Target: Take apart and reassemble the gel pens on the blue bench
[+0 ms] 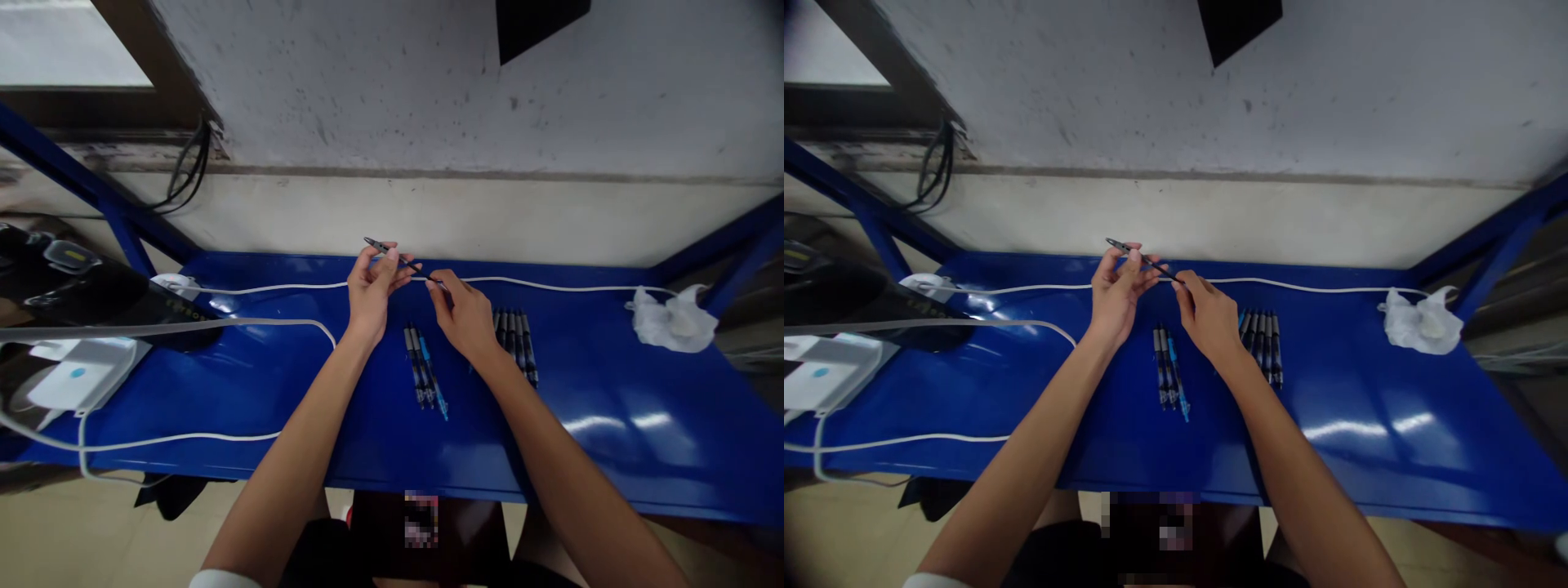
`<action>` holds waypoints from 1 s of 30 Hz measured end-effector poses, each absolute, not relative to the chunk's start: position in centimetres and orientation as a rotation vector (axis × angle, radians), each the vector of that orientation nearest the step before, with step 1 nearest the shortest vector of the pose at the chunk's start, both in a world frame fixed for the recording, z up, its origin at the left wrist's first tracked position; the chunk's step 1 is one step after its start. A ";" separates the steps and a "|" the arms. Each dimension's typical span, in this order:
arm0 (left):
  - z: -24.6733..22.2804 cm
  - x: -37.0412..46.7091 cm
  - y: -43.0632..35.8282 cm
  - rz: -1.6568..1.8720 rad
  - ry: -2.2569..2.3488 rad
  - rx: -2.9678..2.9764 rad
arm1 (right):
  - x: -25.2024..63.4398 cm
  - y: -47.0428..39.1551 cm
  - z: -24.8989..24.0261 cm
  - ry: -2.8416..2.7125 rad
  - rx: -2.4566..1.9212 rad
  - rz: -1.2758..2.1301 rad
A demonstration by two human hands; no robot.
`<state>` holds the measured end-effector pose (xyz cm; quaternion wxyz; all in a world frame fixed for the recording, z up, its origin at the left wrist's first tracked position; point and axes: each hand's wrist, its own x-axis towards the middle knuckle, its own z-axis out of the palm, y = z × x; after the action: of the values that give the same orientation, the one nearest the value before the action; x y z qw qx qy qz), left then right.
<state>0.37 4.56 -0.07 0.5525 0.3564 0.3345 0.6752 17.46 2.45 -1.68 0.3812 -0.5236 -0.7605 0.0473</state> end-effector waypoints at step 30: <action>-0.2 -0.8 5.2 1.675 0.663 0.621 | 17.7 2.3 -1.5 -1.753 -1.227 0.237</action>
<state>-0.85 5.18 -0.18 0.5794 0.2655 0.2835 0.7165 17.73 2.34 -1.50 0.4744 -0.5018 -0.7167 0.0970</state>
